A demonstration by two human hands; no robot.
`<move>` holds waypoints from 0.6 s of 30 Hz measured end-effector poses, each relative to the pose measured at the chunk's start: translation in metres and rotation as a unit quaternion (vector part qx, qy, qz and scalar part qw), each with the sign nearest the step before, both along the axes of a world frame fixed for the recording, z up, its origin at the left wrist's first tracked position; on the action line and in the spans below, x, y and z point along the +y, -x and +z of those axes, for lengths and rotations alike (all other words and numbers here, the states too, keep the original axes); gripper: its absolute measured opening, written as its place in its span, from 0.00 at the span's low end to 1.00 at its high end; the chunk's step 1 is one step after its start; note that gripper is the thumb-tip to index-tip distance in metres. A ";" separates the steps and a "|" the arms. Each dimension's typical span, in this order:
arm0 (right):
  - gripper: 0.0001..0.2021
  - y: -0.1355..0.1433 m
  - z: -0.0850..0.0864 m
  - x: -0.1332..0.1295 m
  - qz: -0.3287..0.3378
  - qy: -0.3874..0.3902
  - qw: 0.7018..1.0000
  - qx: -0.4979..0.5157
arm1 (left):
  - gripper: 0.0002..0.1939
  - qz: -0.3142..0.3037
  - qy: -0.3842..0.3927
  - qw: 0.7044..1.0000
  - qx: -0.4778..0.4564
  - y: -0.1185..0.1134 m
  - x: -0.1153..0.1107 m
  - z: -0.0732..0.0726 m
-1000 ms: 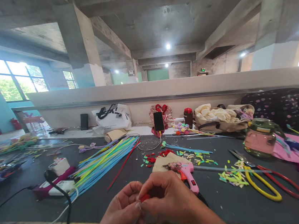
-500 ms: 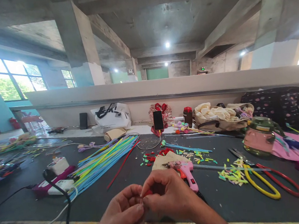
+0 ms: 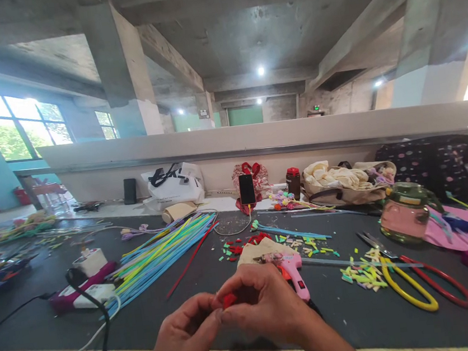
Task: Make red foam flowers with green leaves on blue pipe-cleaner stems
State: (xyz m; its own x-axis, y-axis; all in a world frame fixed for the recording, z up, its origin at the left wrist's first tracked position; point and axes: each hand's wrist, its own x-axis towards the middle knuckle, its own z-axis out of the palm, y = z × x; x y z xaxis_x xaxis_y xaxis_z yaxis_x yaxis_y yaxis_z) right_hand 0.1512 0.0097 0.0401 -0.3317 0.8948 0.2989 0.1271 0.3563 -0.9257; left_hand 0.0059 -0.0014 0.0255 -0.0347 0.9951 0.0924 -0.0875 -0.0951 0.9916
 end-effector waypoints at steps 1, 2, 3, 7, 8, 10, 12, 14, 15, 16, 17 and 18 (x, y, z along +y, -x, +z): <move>0.13 -0.002 0.001 0.000 0.010 0.007 1.000 0.002 | 0.05 -0.003 0.016 1.000 -0.007 0.001 0.001 -0.002; 0.17 -0.003 0.002 0.001 0.018 0.015 1.000 0.000 | 0.07 -0.008 0.036 0.999 -0.021 0.002 0.002 -0.003; 0.21 -0.005 0.002 0.001 0.020 0.022 1.000 -0.005 | 0.09 -0.014 0.058 0.997 -0.045 0.003 0.004 -0.005; 0.24 -0.004 0.000 0.004 0.015 0.023 1.000 0.005 | 0.13 -0.055 0.122 0.975 -0.177 0.005 0.007 -0.008; 0.21 -0.002 -0.002 0.005 0.014 0.029 0.999 0.027 | 0.13 -0.063 0.130 0.968 -0.206 0.005 0.008 -0.008; 0.13 0.005 -0.008 0.006 -0.005 0.056 0.996 0.076 | 0.11 -0.071 0.141 0.953 -0.259 0.005 0.009 -0.005; 0.08 0.015 -0.016 0.007 -0.036 0.080 0.990 0.110 | 0.11 -0.075 0.145 0.938 -0.306 0.005 0.010 -0.002; 0.07 0.026 -0.025 0.007 -0.058 0.059 0.989 0.126 | 0.11 -0.081 0.153 0.924 -0.342 0.004 0.011 0.000; 0.07 0.032 -0.029 0.007 -0.063 0.033 0.989 0.128 | 0.11 -0.084 0.160 0.918 -0.354 0.004 0.011 0.000; 0.06 0.037 -0.032 0.008 -0.066 0.005 0.990 0.127 | 0.11 -0.085 0.168 0.913 -0.363 0.004 0.011 0.000; 0.05 0.041 -0.034 0.009 -0.072 -0.018 0.990 0.120 | 0.11 -0.083 0.176 0.909 -0.369 0.004 0.012 -0.001; 0.05 0.044 -0.036 0.009 -0.079 -0.033 0.990 0.109 | 0.12 -0.079 0.183 0.906 -0.374 0.004 0.012 -0.002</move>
